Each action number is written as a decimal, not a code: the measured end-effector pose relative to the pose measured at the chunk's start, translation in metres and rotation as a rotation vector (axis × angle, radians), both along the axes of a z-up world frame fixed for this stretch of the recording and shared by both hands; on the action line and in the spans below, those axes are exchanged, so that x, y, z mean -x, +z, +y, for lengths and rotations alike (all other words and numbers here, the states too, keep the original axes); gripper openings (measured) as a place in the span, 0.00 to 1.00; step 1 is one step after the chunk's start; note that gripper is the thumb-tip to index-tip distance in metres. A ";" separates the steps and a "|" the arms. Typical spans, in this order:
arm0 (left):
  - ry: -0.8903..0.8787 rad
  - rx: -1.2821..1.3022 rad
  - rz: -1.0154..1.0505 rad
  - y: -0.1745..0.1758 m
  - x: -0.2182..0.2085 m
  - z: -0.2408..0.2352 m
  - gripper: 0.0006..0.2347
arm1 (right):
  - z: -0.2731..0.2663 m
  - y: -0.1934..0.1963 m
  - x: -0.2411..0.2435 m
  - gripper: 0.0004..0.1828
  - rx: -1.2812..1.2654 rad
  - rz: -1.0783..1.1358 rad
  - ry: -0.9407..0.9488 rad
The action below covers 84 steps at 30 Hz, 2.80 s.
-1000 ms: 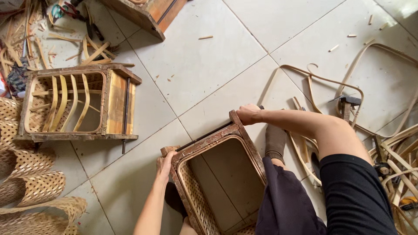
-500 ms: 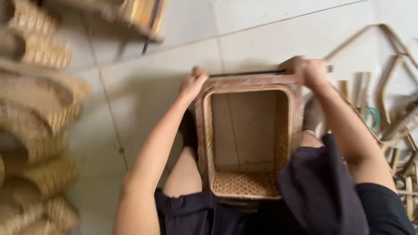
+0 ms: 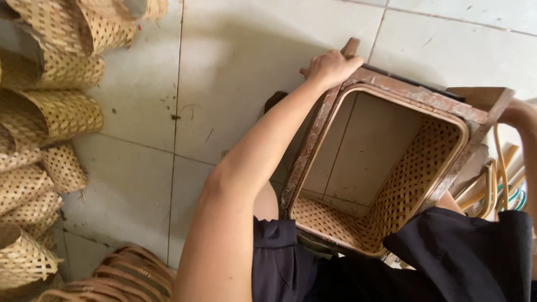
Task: The person assembles a rectangular basket frame by inserting and securing curved bamboo strips into a wooden mold. They use a hammer to tap the strips into place and adjust the frame alignment throughout the process.
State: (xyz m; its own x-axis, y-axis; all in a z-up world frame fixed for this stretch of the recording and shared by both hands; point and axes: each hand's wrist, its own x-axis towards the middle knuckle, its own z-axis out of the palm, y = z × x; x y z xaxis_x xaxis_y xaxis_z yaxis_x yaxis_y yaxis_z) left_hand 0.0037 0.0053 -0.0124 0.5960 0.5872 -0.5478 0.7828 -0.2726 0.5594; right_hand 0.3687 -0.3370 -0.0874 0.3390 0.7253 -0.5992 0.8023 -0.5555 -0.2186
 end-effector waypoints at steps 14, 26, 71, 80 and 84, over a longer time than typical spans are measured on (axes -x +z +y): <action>0.168 -0.001 -0.187 0.001 0.014 -0.003 0.22 | -0.042 -0.047 0.022 0.07 -0.402 -0.446 0.102; 0.189 -0.046 -0.181 0.015 0.015 -0.002 0.22 | 0.049 0.099 0.052 0.22 -0.143 0.171 0.114; -0.104 0.339 0.009 0.086 0.142 -0.098 0.41 | -0.079 0.161 0.199 0.59 -0.304 0.332 -0.366; 0.043 0.279 -0.096 0.099 0.050 -0.060 0.31 | -0.004 0.180 0.123 0.40 -0.676 0.241 -0.348; 0.130 0.175 -0.285 0.102 -0.006 -0.014 0.44 | 0.034 0.162 0.055 0.36 -0.831 0.140 -0.517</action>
